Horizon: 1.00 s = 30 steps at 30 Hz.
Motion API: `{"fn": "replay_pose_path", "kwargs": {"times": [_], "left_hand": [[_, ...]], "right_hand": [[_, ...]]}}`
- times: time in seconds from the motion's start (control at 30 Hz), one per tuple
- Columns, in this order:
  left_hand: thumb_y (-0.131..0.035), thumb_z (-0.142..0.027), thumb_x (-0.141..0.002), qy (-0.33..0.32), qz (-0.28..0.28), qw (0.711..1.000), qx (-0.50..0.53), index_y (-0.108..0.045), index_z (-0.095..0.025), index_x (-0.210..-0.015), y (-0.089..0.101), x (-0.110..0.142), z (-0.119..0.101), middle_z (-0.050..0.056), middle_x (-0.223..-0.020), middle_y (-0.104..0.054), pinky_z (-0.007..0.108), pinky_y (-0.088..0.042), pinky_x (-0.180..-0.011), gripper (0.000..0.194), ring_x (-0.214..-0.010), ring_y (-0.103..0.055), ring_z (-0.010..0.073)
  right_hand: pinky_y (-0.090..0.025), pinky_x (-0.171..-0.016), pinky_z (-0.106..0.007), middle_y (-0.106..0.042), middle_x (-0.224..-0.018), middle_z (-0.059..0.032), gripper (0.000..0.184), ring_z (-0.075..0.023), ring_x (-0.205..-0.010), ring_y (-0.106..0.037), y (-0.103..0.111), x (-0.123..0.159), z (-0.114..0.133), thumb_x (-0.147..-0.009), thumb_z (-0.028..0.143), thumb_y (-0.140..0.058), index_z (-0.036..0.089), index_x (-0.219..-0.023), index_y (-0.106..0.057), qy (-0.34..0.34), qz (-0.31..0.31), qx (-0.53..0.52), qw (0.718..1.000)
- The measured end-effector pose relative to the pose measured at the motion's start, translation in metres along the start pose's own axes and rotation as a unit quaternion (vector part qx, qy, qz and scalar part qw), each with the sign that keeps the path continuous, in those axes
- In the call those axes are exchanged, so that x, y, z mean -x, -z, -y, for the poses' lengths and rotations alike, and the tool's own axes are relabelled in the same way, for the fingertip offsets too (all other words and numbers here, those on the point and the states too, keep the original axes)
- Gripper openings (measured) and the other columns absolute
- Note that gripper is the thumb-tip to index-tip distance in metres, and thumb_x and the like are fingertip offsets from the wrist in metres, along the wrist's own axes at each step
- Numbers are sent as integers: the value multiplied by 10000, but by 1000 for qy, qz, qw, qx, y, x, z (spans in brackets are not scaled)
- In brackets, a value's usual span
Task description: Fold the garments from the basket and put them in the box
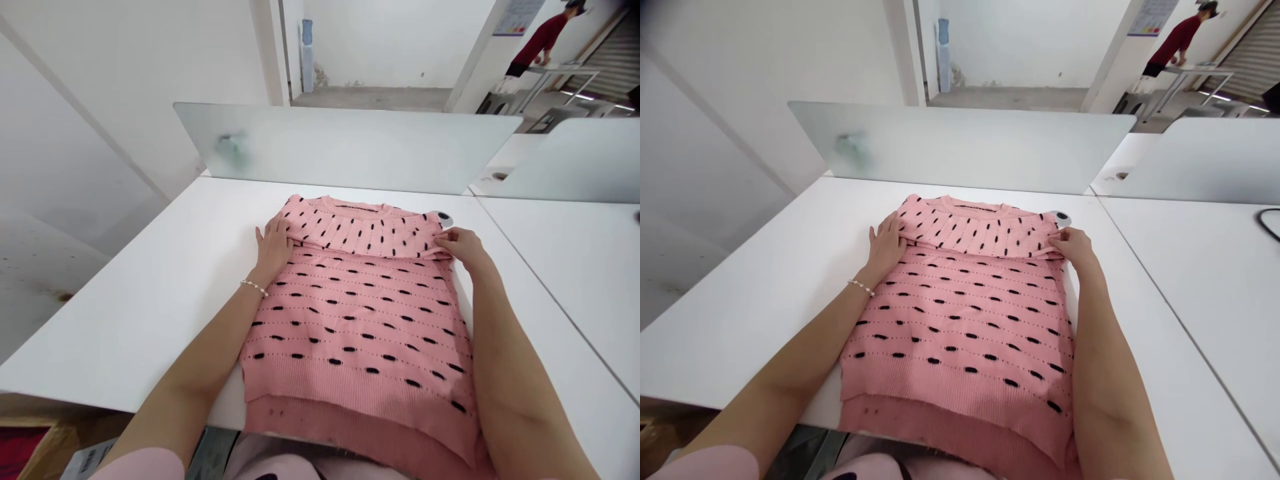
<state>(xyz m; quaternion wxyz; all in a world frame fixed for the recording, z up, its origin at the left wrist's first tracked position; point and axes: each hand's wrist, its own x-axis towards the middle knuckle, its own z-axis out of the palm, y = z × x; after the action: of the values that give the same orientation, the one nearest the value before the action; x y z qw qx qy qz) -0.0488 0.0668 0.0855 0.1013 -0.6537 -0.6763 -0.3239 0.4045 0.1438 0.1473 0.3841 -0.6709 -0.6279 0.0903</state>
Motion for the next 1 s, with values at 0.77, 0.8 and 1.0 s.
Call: {"fn": "replay_pose_path", "kwargs": {"times": [0.77,0.8,1.0], "left_hand": [[-193,-366,-1023,27,89,995,26,-606,-149,-1231,13,-19,11,182,-1338,-573,606,-356,-1136,510,-1261,-520,357],[-205,-360,-1022,21,85,996,11,-615,-148,-1192,15,-21,11,186,-1293,-583,584,-399,-1097,493,-1226,-534,359],[-450,-305,-939,17,78,997,-17,-579,-154,-1065,14,-46,13,190,-1201,-551,502,-501,-918,235,-1109,-549,370]], "right_hand": [[-475,-815,-354,-631,-839,-86,77,-267,-877,-622,-20,-5,-5,-789,243,-624,190,-795,-569,2,-25,162,986],[-477,-823,-359,-631,-869,-97,96,-275,-893,-622,-22,-4,-6,-796,258,-630,182,-830,-583,1,-28,164,986],[-479,-925,-429,-562,-1213,-225,500,-326,-1059,-605,-30,5,-7,-879,480,-620,96,-1194,-554,-27,-73,167,983]]}}
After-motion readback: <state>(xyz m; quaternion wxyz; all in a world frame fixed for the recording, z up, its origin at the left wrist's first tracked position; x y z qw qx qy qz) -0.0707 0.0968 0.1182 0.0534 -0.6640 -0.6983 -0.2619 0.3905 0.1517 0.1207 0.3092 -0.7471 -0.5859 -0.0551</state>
